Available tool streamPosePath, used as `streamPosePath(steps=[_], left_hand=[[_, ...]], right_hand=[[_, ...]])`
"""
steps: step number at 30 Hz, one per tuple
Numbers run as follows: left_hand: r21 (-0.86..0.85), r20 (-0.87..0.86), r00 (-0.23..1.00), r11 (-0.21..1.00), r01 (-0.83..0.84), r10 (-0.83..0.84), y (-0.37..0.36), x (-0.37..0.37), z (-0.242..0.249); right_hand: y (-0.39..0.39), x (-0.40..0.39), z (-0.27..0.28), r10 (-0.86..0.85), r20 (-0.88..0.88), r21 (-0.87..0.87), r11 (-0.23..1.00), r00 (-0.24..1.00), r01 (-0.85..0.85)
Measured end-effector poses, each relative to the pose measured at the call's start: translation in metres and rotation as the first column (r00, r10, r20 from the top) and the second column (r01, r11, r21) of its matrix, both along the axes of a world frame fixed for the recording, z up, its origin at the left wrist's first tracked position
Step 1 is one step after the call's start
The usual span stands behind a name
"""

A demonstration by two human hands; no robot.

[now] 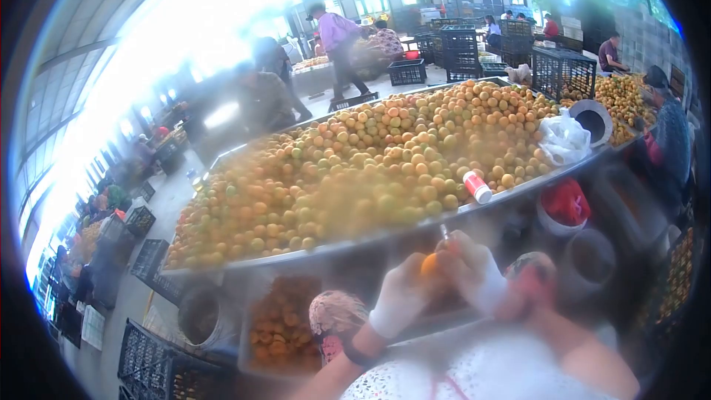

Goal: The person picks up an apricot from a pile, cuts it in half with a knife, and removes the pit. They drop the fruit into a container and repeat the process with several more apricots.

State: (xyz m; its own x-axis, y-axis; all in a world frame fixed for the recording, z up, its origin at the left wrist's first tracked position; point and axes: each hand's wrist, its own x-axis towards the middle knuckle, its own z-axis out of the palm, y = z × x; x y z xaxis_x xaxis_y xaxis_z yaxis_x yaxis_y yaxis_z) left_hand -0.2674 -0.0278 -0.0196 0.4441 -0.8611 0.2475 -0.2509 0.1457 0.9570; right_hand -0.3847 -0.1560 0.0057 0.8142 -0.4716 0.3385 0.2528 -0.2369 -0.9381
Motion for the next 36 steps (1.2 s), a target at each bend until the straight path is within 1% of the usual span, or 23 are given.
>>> streamPosePath(steps=[1,3,7,8,10,12,14,16,17,19,21,23,24,25,27,28,29,30,32,33,34,35,36], left_hand=[[0.0,0.004,1.0,1.0,-0.009,0.009,0.001,0.0,0.001],[0.028,0.113,0.993,0.999,-0.036,0.033,0.004,-0.004,0.003],[-0.067,0.118,0.992,0.997,-0.033,0.041,0.004,-0.007,0.001],[-0.067,0.116,0.992,0.997,-0.04,0.047,0.005,-0.008,0.005],[0.011,-0.112,0.994,1.0,-0.016,0.017,0.006,-0.01,0.013],[-0.018,-0.162,0.987,1.0,-0.007,0.004,0.004,-0.007,0.009],[-0.044,-0.217,0.976,0.999,0.009,-0.019,-0.001,-0.007,0.002],[0.082,-0.722,0.688,0.997,-0.012,0.067,-0.004,-0.009,-0.002],[0.086,-0.725,0.685,0.996,-0.021,0.077,-0.005,-0.01,-0.002],[-0.051,-0.897,0.439,0.999,-0.006,-0.044,-0.01,-0.013,0.0],[-0.139,-0.852,0.508,0.99,0.014,-0.127,-0.016,-0.01,-0.015],[-0.218,-0.735,0.643,0.973,0.074,-0.214,-0.015,-0.001,-0.023],[-0.278,-0.807,0.541,0.961,0.006,-0.237,-0.02,0.002,-0.034],[-0.341,-0.715,0.651,0.94,-0.009,-0.254,-0.034,0.01,-0.049],[-0.41,-0.624,0.716,0.911,0.039,-0.312,-0.019,0.011,-0.032],[-0.384,-0.604,0.757,0.923,-0.004,-0.248,-0.018,0.014,-0.038],[-0.339,-0.628,0.766,0.934,-0.113,-0.135,-0.018,0.016,-0.046],[-0.336,-0.624,0.778,0.924,-0.181,-0.074,-0.008,0.015,-0.039],[-0.328,-0.62,0.784,0.9,-0.286,0.023,0.009,0.016,-0.039],[-0.329,-0.486,0.849,0.856,-0.398,0.208,0.013,0.016,-0.043],[-0.341,-0.332,0.859,0.8,-0.494,0.389,0.005,0.02,-0.045],[-0.34,-0.323,0.85,0.787,-0.514,0.416,0.015,0.02,-0.041],[-0.262,-0.184,0.845,0.803,-0.534,0.502,0.026,0.019,-0.037]], right_hand=[[0.001,0.0,0.002,0.009,0.004,0.0,1.0,1.0,-0.009],[0.006,-0.004,0.006,0.109,-0.049,0.45,0.89,0.993,-0.075],[0.004,-0.001,0.0,0.143,-0.009,0.477,0.87,0.99,-0.122],[0.004,0.0,-0.001,0.129,-0.008,0.403,0.908,0.992,-0.115],[0.003,0.003,-0.01,0.12,-0.008,0.33,0.937,0.993,-0.111],[-0.001,0.012,-0.024,-0.033,0.169,-0.157,0.986,0.985,0.06],[0.002,0.007,-0.017,-0.057,0.133,-0.13,0.989,0.99,0.074],[0.005,0.003,-0.011,-0.073,0.095,-0.098,0.992,0.993,0.082],[0.005,0.004,-0.009,-0.071,0.062,-0.144,0.986,0.996,0.08],[0.005,0.004,-0.011,-0.056,0.025,-0.19,0.98,0.998,0.06],[0.003,0.008,-0.018,-0.116,0.195,-0.332,0.927,0.974,0.177],[-0.006,0.014,-0.013,-0.164,0.239,-0.626,0.728,0.957,0.281],[-0.011,0.021,-0.016,-0.175,0.164,-0.619,0.748,0.971,0.239],[-0.017,0.027,-0.025,-0.182,0.083,-0.615,0.764,0.98,0.194],[-0.036,0.041,-0.052,-0.224,0.124,-0.669,0.701,0.967,0.248],[-0.024,0.046,-0.05,-0.092,0.116,-0.296,0.947,0.989,0.123],[-0.015,0.049,-0.046,0.024,0.135,0.136,0.99,0.991,-0.042],[-0.01,0.055,-0.046,0.008,0.118,0.282,0.958,0.993,-0.041],[0.001,0.061,-0.042,0.202,0.043,0.19,0.96,0.978,-0.207],[0.004,0.063,-0.038,0.329,-0.033,0.099,0.941,0.944,-0.324],[-0.007,0.065,-0.029,0.475,-0.014,0.283,0.846,0.88,-0.453],[-0.009,0.07,-0.034,0.501,-0.004,0.285,0.83,0.866,-0.479],[-0.014,0.073,-0.042,0.602,0.064,0.393,0.718,0.796,-0.575]])
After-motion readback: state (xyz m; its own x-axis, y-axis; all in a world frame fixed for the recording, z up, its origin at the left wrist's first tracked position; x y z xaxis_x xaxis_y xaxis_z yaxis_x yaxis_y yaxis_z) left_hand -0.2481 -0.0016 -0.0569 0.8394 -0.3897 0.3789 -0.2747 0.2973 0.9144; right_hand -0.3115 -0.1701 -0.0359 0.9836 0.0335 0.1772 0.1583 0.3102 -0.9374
